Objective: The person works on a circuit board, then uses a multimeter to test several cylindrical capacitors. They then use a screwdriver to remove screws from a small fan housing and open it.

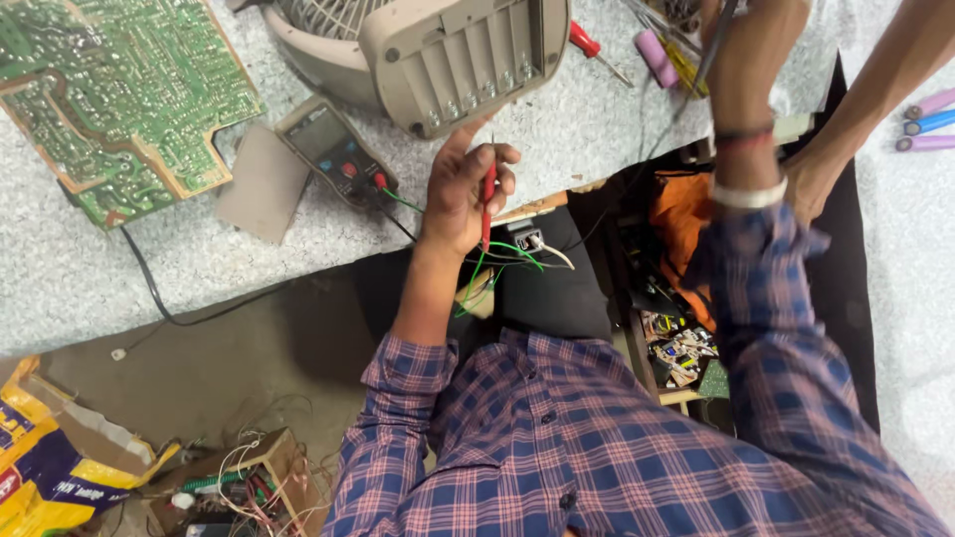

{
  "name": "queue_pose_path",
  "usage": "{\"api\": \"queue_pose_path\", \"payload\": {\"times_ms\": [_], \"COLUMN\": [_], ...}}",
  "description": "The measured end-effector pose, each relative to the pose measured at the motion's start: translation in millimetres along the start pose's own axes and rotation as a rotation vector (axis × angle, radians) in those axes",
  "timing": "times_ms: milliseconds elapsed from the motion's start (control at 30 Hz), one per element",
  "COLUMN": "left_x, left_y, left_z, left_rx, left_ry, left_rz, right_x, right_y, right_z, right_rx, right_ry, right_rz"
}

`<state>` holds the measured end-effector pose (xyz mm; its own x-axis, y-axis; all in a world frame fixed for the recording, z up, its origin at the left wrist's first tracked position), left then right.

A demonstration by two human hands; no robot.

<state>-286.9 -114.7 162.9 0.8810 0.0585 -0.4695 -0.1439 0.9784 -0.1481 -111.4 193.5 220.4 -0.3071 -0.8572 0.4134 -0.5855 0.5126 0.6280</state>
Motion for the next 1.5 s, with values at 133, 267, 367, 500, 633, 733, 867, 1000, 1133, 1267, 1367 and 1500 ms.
{"api": "queue_pose_path", "payload": {"times_ms": [133, 267, 367, 500, 633, 733, 867, 1000, 1133, 1267, 1367, 1500], "left_x": [3.2, 5.6, 5.3, 1.6, -0.7, -0.5, -0.5, -3.0, -2.7, -0.5, -0.9, -3.0], "left_y": [2.4, 4.9, 3.8, -3.2, -7.7, -5.3, -1.5, -6.7, -5.7, -6.9, -8.2, -8.4], "left_z": [-2.5, -4.4, -4.7, -2.4, 5.0, 13.2, 22.2, 20.5, 16.9, 13.2, 12.6, 12.0], "left_rx": [0.010, 0.018, 0.024, 0.019, 0.001, -0.020, 0.021, 0.027, 0.074, 0.061, 0.058, 0.031], "left_ry": [-0.027, -0.003, 0.006, 0.038, 0.068, 0.202, 0.427, 0.519, 0.459, 0.396, 0.401, 0.433], "left_rz": [-0.014, -0.014, -0.011, 0.025, 0.063, 0.060, 0.013, 0.033, 0.061, 0.058, 0.042, 0.061], "right_x": [69.9, 93.3, 82.8, 60.4, 65.6, 92.4, 138.5, 158.9, 160.2, 154.3, 151.2, 152.2], "right_y": [-47.3, -56.6, -48.7, -44.2, -48.3, -63.1, -80.8, -74.8, -72.3, -79.9, -82.0, -78.1], "right_z": [-9.4, -7.9, -5.2, -3.6, -8.7, 1.5, 11.5, 11.7, 15.7, 19.9, 20.4, 20.3], "right_rx": [0.079, 0.029, 0.009, 0.064, -0.042, -0.062, 0.101, 0.178, 0.179, 0.185, 0.197, 0.217], "right_ry": [-0.132, -0.389, -0.437, -0.164, 0.100, 0.601, 0.672, 0.621, 0.681, 0.788, 0.778, 0.773], "right_rz": [-0.258, -0.334, -0.336, -0.256, -0.246, -0.105, -0.082, -0.206, -0.207, -0.118, -0.128, -0.126]}}
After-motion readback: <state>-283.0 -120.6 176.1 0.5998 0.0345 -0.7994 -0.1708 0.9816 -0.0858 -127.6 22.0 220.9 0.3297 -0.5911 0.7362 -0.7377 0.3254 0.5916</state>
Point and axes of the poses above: each hand's wrist, its own y-axis towards the middle knuckle, its own z-axis out of the palm, x = y × z, the point moved 4 cm from there along y, towards the middle knuckle, and after that the axes turned 13 degrees about -z, right-handed, at the moved point
